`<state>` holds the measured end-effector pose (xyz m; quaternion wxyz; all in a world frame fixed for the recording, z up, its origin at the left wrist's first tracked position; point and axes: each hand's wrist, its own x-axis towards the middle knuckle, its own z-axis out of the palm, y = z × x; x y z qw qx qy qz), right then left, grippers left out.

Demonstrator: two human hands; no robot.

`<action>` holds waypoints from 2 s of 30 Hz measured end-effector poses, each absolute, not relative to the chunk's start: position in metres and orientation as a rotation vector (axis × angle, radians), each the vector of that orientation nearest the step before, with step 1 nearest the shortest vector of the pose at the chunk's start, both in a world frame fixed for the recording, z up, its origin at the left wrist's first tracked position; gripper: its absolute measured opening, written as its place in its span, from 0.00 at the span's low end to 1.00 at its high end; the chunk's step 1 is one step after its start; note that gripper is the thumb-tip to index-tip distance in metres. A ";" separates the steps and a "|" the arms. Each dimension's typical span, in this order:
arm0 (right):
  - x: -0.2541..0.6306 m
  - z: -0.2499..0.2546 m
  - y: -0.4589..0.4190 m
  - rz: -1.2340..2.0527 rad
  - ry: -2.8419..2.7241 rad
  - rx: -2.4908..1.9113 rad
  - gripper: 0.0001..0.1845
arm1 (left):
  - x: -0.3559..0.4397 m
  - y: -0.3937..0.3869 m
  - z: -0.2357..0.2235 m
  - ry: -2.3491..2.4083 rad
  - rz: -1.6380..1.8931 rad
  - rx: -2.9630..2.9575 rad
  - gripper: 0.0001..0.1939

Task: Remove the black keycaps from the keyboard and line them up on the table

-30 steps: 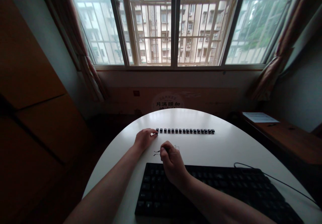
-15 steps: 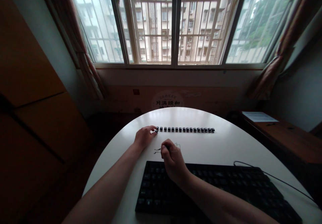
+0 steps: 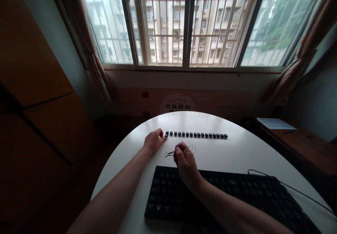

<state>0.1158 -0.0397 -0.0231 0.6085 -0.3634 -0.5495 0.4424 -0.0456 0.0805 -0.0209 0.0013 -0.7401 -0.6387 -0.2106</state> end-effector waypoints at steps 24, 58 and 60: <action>0.119 -0.023 -0.052 1.225 -1.590 -0.800 0.15 | -0.048 0.068 -0.011 -2.001 -0.643 -2.385 0.18; 0.128 -0.010 -0.061 0.740 -2.150 -0.887 0.07 | -0.064 0.048 0.025 -2.188 0.832 -3.526 0.17; 0.128 -0.008 -0.063 0.705 -2.194 -0.873 0.07 | -0.065 0.050 0.022 -2.160 0.845 -3.522 0.16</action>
